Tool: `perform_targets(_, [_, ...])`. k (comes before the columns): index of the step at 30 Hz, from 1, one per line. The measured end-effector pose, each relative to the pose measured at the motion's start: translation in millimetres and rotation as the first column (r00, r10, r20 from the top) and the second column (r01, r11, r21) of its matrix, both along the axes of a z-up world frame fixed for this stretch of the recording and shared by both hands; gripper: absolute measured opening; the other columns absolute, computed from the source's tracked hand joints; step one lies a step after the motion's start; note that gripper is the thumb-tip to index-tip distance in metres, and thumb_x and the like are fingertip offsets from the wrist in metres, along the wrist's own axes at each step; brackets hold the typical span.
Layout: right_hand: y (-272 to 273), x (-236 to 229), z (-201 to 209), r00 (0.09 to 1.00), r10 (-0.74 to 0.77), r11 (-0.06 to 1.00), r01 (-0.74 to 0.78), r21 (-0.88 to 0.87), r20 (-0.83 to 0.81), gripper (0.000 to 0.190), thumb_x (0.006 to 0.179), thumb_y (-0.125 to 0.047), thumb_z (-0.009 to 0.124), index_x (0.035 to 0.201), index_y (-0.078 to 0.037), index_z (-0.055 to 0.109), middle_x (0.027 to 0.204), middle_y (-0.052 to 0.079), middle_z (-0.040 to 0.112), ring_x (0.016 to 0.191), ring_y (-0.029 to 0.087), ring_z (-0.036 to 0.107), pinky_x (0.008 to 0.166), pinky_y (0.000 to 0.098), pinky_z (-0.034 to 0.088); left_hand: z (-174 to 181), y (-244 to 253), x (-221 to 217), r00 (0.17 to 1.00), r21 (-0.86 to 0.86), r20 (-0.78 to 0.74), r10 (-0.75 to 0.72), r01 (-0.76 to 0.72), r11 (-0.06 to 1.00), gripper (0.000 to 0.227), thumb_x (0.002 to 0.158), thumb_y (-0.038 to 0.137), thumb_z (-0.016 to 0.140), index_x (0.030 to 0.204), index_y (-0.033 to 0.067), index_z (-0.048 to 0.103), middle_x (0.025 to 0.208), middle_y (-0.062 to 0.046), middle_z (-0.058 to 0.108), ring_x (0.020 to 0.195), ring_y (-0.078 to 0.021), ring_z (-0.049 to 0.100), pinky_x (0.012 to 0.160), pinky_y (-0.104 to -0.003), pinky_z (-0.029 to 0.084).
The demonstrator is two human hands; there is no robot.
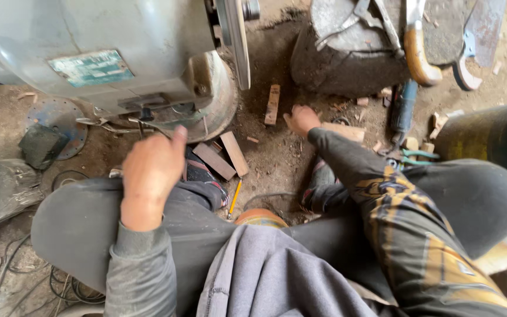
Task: The person sits on the floor and uses a bench grinder to shape a small wooden piece. They adjust the grinding wheel, then repeatedly press the wood against the spinning wheel to smooth and contour its edges.
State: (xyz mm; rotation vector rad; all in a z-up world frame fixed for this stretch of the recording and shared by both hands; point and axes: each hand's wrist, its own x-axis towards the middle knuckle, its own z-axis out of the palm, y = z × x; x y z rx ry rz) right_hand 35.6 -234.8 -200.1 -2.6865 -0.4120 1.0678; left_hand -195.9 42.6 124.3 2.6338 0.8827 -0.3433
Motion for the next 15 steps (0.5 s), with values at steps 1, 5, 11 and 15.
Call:
perform_targets(1, [8.3,2.2,-18.4,0.995,-0.057,0.997,0.052,0.065,0.076,0.058,0.105,-0.047,0.052,0.127,0.006,0.058,0.112,0.025,0.068,0.100,0.037,0.067,0.090,0.0471,0.053,-0.1,-8.2,1.8,0.999,-0.039,-0.027,-0.047,0.046,0.998,0.062,0.105,0.052,0.046,0.088,-0.0020,0.070,0.089,-0.033,0.068,0.087,-0.0517,0.067,0.082,-0.061,0.052])
perform_targets(5, [56.8,-2.0,-62.0,0.973,-0.207,0.966,0.188,0.180,0.098,0.060,0.098,-0.051,0.061,0.119,0.004,0.064,0.107,0.022,0.071,0.098,0.036,0.067,0.089,0.0472,0.052,-9.9,-49.9,9.1,0.975,-0.140,0.007,-0.223,0.222,0.965,0.055,0.097,0.052,0.053,0.090,0.0004,0.070,0.088,-0.029,0.070,0.086,-0.0490,0.068,0.079,-0.060,0.053])
perform_targets(11, [55.2,-11.6,-40.2,0.854,-0.308,0.764,0.484,0.427,-0.419,0.061,0.094,-0.049,0.067,0.095,0.011,0.073,0.089,0.023,0.074,0.079,0.030,0.072,0.076,0.0376,0.055,-31.4,-103.9,31.1,0.912,-0.242,0.052,-0.406,0.406,0.881,0.050,0.096,0.047,0.056,0.099,-0.0015,0.066,0.090,-0.027,0.071,0.089,-0.0461,0.069,0.078,-0.058,0.053])
perform_targets(15, [48.1,-28.4,-1.6,0.623,-0.320,0.642,0.697,0.320,-0.714,0.040,0.084,-0.040,0.073,0.093,-0.001,0.073,0.088,0.011,0.070,0.075,0.023,0.066,0.065,0.0399,0.054,-40.5,-118.5,38.1,0.874,-0.231,0.069,-0.481,0.483,0.845,0.054,0.098,0.048,0.055,0.096,-0.0030,0.072,0.095,-0.026,0.072,0.094,-0.0445,0.069,0.084,-0.056,0.054])
